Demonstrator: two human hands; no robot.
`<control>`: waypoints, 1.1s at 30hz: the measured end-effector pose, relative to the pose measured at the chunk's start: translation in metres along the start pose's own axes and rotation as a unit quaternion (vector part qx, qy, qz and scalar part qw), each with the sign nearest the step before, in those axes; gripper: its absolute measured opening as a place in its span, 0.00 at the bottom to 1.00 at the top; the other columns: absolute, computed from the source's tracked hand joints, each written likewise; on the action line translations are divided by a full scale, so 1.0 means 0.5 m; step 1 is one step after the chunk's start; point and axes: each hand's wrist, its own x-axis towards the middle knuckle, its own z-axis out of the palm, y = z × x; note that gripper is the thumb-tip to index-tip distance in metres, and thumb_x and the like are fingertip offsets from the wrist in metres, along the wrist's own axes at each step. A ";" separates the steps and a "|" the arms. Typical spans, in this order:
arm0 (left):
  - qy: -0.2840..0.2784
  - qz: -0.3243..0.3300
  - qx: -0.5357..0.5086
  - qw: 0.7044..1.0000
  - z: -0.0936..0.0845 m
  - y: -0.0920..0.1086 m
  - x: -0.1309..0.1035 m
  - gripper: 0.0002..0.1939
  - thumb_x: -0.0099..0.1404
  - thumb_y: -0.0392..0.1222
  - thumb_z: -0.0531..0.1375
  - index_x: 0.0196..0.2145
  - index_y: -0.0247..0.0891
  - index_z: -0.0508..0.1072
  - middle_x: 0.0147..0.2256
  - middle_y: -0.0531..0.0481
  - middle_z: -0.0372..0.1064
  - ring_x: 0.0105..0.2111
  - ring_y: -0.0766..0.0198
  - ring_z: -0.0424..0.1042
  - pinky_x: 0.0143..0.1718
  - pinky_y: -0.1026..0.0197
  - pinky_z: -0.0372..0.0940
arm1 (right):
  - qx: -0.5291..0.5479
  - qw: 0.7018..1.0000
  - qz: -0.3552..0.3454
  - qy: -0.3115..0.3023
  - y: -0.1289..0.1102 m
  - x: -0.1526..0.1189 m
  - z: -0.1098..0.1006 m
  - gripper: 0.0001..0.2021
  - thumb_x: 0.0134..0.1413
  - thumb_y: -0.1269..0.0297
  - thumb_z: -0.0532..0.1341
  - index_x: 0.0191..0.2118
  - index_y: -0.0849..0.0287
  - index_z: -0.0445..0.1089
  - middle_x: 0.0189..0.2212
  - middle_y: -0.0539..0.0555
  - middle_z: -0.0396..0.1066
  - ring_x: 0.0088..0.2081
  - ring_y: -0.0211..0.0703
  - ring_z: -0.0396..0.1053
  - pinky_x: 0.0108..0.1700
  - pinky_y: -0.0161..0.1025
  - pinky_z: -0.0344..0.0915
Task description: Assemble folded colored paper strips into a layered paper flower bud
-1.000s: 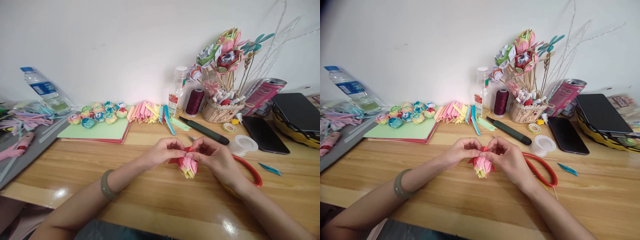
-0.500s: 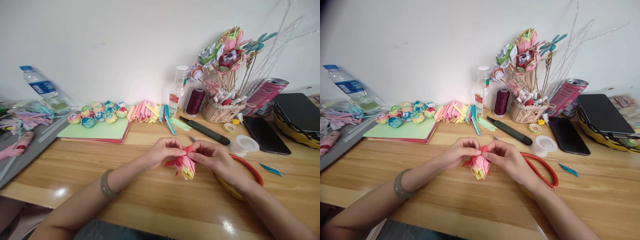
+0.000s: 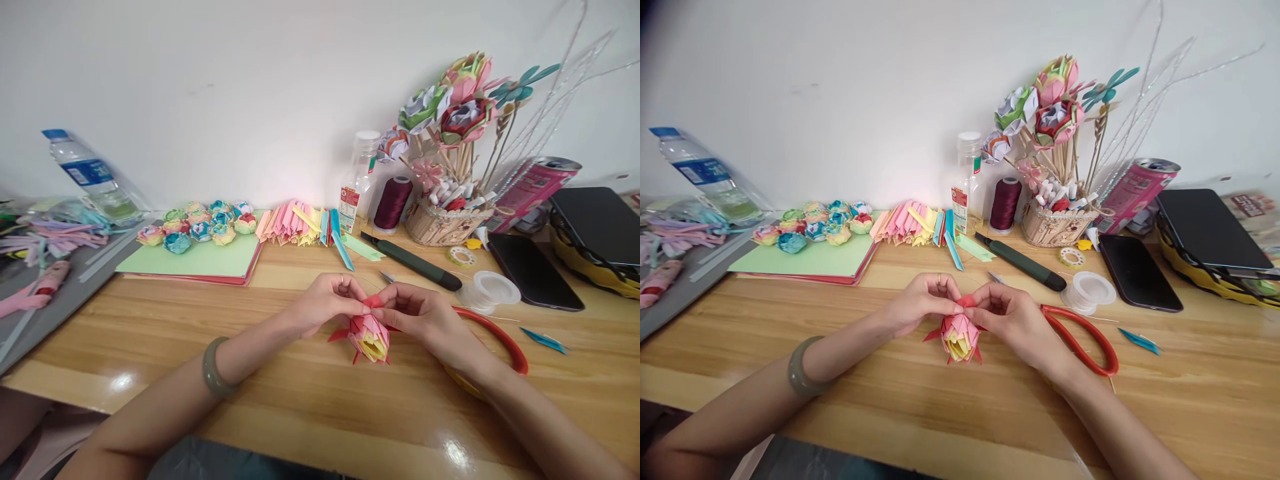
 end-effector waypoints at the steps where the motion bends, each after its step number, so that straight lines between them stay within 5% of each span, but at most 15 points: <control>1: 0.005 -0.002 0.000 1.000 0.001 -0.001 0.000 0.08 0.41 0.34 0.65 0.20 0.32 0.67 0.18 0.55 0.67 0.19 0.73 0.65 0.22 0.68 0.58 | -0.006 1.000 -0.004 0.003 0.002 0.001 0.000 0.12 0.44 0.56 0.65 0.29 0.61 0.69 0.26 0.51 0.71 0.27 0.38 0.68 0.30 0.36 0.64; 9: 0.041 0.064 0.061 0.995 0.001 -0.013 0.003 0.06 0.45 0.33 0.63 0.21 0.33 0.67 0.19 0.54 0.68 0.21 0.70 0.67 0.24 0.66 0.62 | -0.207 0.970 -0.112 0.066 0.014 -0.006 0.008 0.09 0.52 0.58 0.59 0.29 0.58 0.67 0.24 0.51 0.71 0.25 0.38 0.65 0.28 0.36 0.61; 13: 0.034 0.093 0.122 0.988 -0.001 -0.015 0.000 0.04 0.48 0.34 0.61 0.21 0.34 0.68 0.21 0.53 0.69 0.22 0.69 0.68 0.26 0.66 0.62 | -0.224 0.965 -0.132 0.048 0.012 -0.010 0.009 0.09 0.55 0.58 0.56 0.36 0.57 0.68 0.26 0.51 0.73 0.26 0.40 0.68 0.29 0.37 0.63; 19: 0.059 0.120 0.176 0.975 -0.001 -0.011 -0.006 0.02 0.49 0.33 0.60 0.23 0.34 0.69 0.24 0.52 0.69 0.23 0.69 0.67 0.25 0.66 0.60 | -0.297 0.928 -0.212 0.078 0.015 -0.013 0.008 0.06 0.55 0.64 0.55 0.32 0.56 0.68 0.27 0.51 0.73 0.26 0.40 0.68 0.29 0.37 0.63; 25: -0.102 -0.002 -0.056 0.993 -0.006 -0.002 0.000 0.20 0.48 0.43 0.66 0.40 0.37 0.69 0.37 0.48 0.69 0.34 0.65 0.69 0.36 0.62 0.63 | -0.313 0.881 -0.319 0.152 0.019 -0.013 -0.003 0.06 0.53 0.71 0.56 0.30 0.54 0.67 0.26 0.53 0.72 0.29 0.43 0.70 0.30 0.39 0.64; 28: -0.214 -0.033 0.000 0.976 -0.005 -0.005 0.000 0.21 0.46 0.46 0.67 0.37 0.35 0.69 0.35 0.47 0.68 0.35 0.63 0.69 0.36 0.60 0.63 | -0.282 0.876 -0.369 0.133 0.017 -0.015 -0.005 0.08 0.52 0.75 0.57 0.31 0.53 0.67 0.32 0.52 0.73 0.34 0.43 0.70 0.35 0.40 0.65; 30: -0.193 0.012 0.069 0.979 -0.004 -0.008 -0.002 0.24 0.46 0.45 0.67 0.40 0.36 0.67 0.37 0.46 0.67 0.37 0.62 0.68 0.39 0.59 0.62 | -0.262 0.882 -0.363 0.148 0.010 -0.017 -0.003 0.07 0.51 0.74 0.58 0.32 0.52 0.67 0.37 0.53 0.71 0.38 0.44 0.69 0.39 0.41 0.64; 33: -0.051 0.131 0.205 0.969 -0.003 -0.010 -0.004 0.32 0.45 0.44 0.67 0.48 0.38 0.62 0.44 0.43 0.64 0.43 0.58 0.65 0.44 0.55 0.61 | -0.198 0.934 -0.243 0.171 -0.003 -0.015 -0.001 0.02 0.53 0.66 0.58 0.34 0.53 0.67 0.35 0.53 0.68 0.36 0.44 0.67 0.36 0.40 0.62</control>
